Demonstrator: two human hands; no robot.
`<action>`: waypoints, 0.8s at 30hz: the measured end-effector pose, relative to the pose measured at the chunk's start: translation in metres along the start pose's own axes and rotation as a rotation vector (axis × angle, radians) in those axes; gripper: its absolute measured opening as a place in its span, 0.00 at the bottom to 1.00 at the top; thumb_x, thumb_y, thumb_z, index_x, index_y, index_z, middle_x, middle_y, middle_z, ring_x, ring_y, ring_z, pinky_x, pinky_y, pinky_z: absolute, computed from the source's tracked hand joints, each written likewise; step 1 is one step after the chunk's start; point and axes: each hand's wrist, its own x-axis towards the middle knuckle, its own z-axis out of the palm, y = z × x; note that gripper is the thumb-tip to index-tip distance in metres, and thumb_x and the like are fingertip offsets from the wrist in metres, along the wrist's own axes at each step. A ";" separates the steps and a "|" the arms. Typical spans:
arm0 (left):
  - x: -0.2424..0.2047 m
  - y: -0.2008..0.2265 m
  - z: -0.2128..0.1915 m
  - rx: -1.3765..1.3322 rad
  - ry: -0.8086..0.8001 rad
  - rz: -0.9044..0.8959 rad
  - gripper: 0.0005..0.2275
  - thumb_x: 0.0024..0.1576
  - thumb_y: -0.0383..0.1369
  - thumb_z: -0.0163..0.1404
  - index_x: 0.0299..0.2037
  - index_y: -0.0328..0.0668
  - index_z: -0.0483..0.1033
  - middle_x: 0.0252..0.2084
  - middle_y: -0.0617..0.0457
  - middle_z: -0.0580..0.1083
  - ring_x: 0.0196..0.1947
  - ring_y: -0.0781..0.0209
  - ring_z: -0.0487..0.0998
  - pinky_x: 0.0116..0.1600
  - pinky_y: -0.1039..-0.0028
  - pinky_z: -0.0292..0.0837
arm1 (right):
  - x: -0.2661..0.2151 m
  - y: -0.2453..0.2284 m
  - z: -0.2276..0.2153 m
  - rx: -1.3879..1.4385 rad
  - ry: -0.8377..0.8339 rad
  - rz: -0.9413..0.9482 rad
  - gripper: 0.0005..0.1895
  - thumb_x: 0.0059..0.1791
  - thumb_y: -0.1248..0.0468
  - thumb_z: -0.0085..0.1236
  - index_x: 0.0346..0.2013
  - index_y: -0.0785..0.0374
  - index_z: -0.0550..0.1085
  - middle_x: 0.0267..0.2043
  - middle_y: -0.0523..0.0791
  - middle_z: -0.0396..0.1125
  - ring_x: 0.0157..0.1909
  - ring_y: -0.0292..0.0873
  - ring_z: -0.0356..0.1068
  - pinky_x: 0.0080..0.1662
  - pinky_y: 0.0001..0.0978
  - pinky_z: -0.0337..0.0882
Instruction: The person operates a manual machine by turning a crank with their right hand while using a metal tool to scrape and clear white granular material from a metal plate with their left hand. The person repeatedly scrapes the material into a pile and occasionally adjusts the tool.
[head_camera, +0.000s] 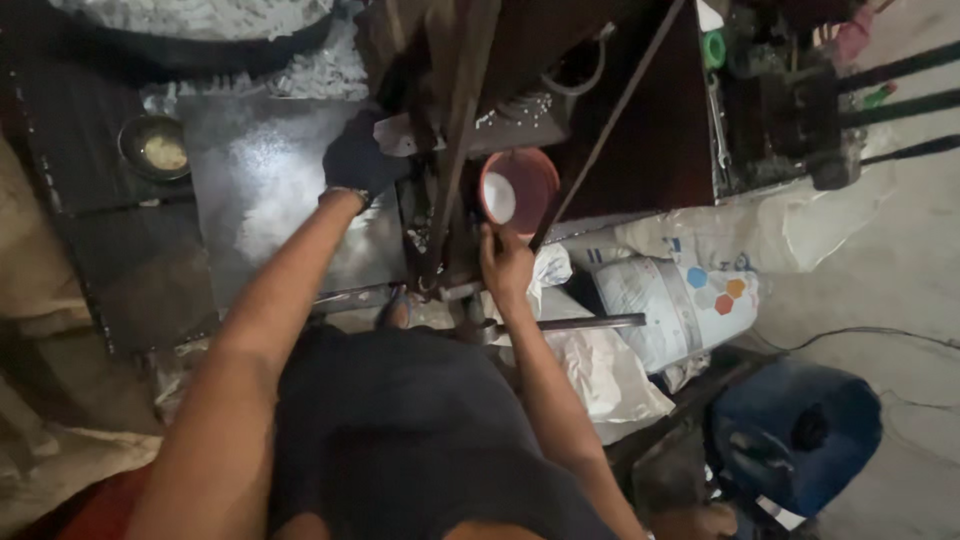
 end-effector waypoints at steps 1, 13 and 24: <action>-0.002 0.001 0.003 -0.031 0.030 0.003 0.36 0.39 0.48 0.70 0.56 0.37 0.73 0.46 0.36 0.77 0.45 0.36 0.77 0.47 0.55 0.72 | 0.001 -0.001 0.000 -0.018 -0.009 0.030 0.11 0.52 0.58 0.62 0.34 0.65 0.79 0.27 0.54 0.72 0.29 0.57 0.73 0.33 0.45 0.70; -0.008 0.025 0.029 -0.347 -0.070 -0.253 0.21 0.50 0.40 0.61 0.53 0.43 0.80 0.48 0.46 0.81 0.50 0.46 0.81 0.55 0.63 0.74 | 0.009 -0.014 -0.006 -0.058 -0.090 0.190 0.14 0.53 0.56 0.61 0.30 0.65 0.78 0.23 0.52 0.69 0.24 0.53 0.70 0.29 0.42 0.66; -0.005 -0.014 0.062 -0.340 -0.182 -0.030 0.17 0.57 0.34 0.55 0.55 0.37 0.78 0.51 0.41 0.79 0.53 0.42 0.78 0.57 0.60 0.73 | 0.008 -0.016 -0.003 0.028 -0.023 0.167 0.12 0.51 0.56 0.61 0.33 0.63 0.80 0.24 0.51 0.70 0.23 0.52 0.70 0.28 0.41 0.67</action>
